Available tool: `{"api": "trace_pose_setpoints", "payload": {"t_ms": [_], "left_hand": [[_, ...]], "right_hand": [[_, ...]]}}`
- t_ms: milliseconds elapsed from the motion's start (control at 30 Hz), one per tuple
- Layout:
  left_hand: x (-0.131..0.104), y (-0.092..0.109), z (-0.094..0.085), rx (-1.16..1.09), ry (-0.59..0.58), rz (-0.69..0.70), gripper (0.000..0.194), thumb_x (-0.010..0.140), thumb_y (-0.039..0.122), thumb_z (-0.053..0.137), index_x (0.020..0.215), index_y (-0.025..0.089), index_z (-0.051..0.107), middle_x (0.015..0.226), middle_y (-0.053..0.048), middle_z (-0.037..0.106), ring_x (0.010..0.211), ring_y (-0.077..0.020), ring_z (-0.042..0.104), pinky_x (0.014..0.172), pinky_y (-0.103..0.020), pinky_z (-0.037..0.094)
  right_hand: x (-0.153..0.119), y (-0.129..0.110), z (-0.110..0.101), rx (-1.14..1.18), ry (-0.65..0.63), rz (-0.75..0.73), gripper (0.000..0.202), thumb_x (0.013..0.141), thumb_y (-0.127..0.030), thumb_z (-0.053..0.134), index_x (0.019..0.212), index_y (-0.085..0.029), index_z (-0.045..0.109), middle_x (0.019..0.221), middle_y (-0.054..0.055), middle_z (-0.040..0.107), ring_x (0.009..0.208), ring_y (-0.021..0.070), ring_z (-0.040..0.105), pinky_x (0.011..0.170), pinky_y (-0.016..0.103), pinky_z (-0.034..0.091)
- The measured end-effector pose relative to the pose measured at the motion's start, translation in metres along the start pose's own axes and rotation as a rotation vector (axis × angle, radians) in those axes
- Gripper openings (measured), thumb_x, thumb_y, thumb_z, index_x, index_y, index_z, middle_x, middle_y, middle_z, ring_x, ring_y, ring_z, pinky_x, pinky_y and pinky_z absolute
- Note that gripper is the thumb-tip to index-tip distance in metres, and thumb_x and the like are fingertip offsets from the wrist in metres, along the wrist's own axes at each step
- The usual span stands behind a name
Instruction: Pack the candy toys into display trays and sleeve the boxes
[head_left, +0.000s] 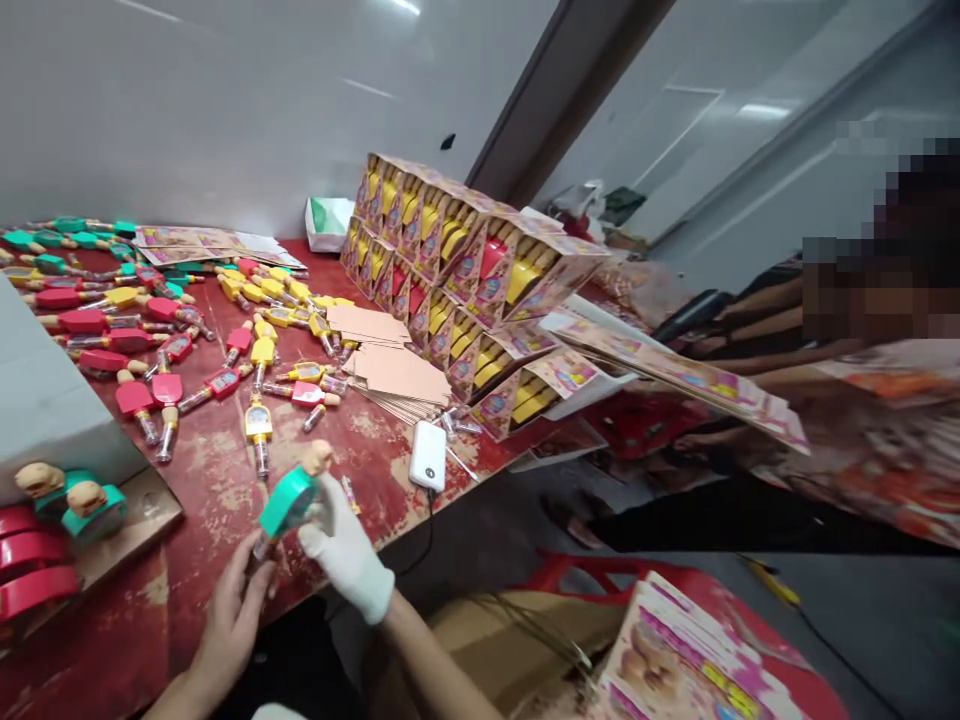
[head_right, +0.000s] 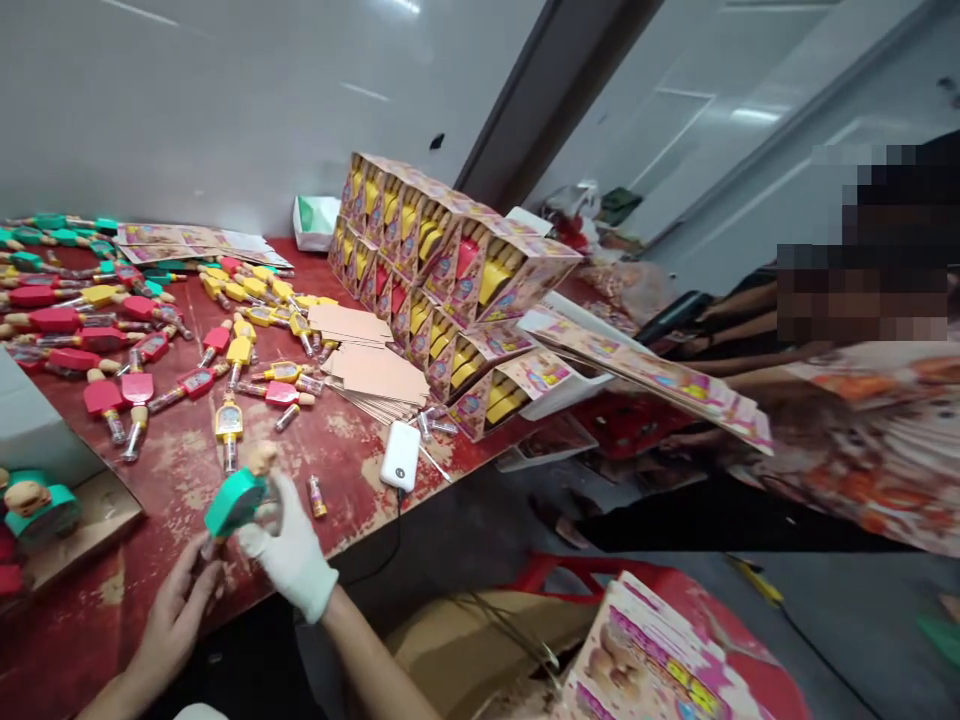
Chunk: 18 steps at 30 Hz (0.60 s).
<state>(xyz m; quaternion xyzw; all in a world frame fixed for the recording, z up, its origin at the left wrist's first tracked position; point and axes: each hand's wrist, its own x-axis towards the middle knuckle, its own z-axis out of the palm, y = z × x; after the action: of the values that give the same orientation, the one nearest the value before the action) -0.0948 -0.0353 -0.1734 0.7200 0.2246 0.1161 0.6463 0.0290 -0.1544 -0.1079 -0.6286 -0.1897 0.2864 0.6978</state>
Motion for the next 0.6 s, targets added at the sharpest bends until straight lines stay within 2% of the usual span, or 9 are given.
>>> {"api": "trace_pose_setpoints", "payload": {"t_ms": [67,133,233,300,333,433,500,567,600], "left_hand": [[-0.011,-0.006,0.002,0.041,-0.145,0.047,0.060,0.096,0.063,0.051,0.135,0.018,0.058,0.091,-0.006,0.073,0.062,-0.0132,0.064,0.062,-0.026,0.059],[-0.013,-0.003,0.012,0.114,-0.275,0.132,0.055,0.100,0.059,0.045,0.135,0.019,0.060,0.087,-0.006,0.074,0.062,-0.0144,0.067,0.062,-0.026,0.060],[0.002,0.021,0.035,0.307,-0.305,0.368,0.052,0.102,0.048,0.046,0.148,0.024,0.050,0.123,-0.013,0.073,0.109,-0.0231,0.074,0.090,-0.035,0.064],[0.015,0.038,0.045,0.480,-0.268,0.566,0.063,0.101,0.040,0.052,0.160,0.027,0.032,0.154,-0.015,0.052,0.142,-0.0268,0.054,0.112,-0.043,0.054],[0.019,0.041,0.046,0.564,-0.257,0.656,0.071,0.100,0.038,0.055,0.163,0.027,0.023,0.161,-0.016,0.043,0.149,-0.0280,0.046,0.116,-0.045,0.050],[0.010,0.025,0.024,0.767,-0.211,0.834,0.079,0.097,0.036,0.060,0.164,0.026,0.020,0.166,-0.015,0.034,0.152,-0.0307,0.040,0.117,-0.045,0.049],[-0.007,-0.001,-0.004,0.859,-0.140,0.821,0.077,0.096,0.029,0.060,0.164,0.027,0.023,0.167,-0.013,0.033,0.155,-0.0297,0.035,0.118,-0.043,0.049],[-0.019,-0.019,-0.024,0.886,-0.064,0.744,0.081,0.095,0.026,0.060,0.164,0.030,0.019,0.170,-0.011,0.024,0.160,-0.0305,0.024,0.123,-0.050,0.041],[-0.017,-0.020,-0.025,0.873,-0.050,0.720,0.083,0.094,0.025,0.061,0.164,0.031,0.017,0.172,-0.010,0.019,0.161,-0.0314,0.018,0.126,-0.055,0.036]], "right_hand": [[-0.009,-0.006,-0.021,0.007,0.022,-0.029,0.070,0.069,-0.061,0.081,0.120,-0.021,0.054,0.113,0.007,0.064,0.092,0.0166,0.062,0.087,0.032,0.055],[-0.016,-0.013,-0.042,0.000,-0.029,-0.001,0.063,0.072,-0.064,0.077,0.112,-0.020,0.059,0.100,0.007,0.066,0.087,0.0183,0.064,0.085,0.035,0.057],[-0.030,-0.024,-0.079,-0.104,0.150,-0.062,0.066,0.075,-0.070,0.071,0.117,-0.020,0.064,0.099,0.009,0.067,0.091,0.0232,0.067,0.088,0.040,0.058],[-0.050,-0.029,-0.108,-0.168,0.368,-0.133,0.073,0.076,-0.067,0.071,0.135,-0.025,0.058,0.112,0.011,0.066,0.108,0.0267,0.065,0.099,0.045,0.056],[-0.065,-0.029,-0.121,-0.208,0.476,-0.156,0.076,0.077,-0.064,0.073,0.142,-0.029,0.054,0.116,0.011,0.065,0.115,0.0281,0.063,0.102,0.047,0.054],[-0.126,-0.008,-0.149,-0.416,0.731,-0.131,0.091,0.074,-0.046,0.076,0.156,-0.045,0.037,0.121,0.008,0.064,0.124,0.0319,0.060,0.102,0.054,0.055],[-0.164,0.020,-0.154,-0.554,0.834,-0.067,0.101,0.065,-0.037,0.076,0.152,-0.062,0.031,0.121,0.003,0.065,0.118,0.0350,0.064,0.086,0.056,0.059],[-0.178,0.044,-0.158,-0.596,0.825,-0.004,0.100,0.058,-0.032,0.073,0.140,-0.076,0.035,0.116,-0.001,0.066,0.109,0.0372,0.068,0.071,0.058,0.058],[-0.173,0.049,-0.163,-0.599,0.783,0.008,0.096,0.056,-0.031,0.072,0.133,-0.079,0.039,0.113,-0.002,0.066,0.107,0.0377,0.068,0.069,0.058,0.056]]}}
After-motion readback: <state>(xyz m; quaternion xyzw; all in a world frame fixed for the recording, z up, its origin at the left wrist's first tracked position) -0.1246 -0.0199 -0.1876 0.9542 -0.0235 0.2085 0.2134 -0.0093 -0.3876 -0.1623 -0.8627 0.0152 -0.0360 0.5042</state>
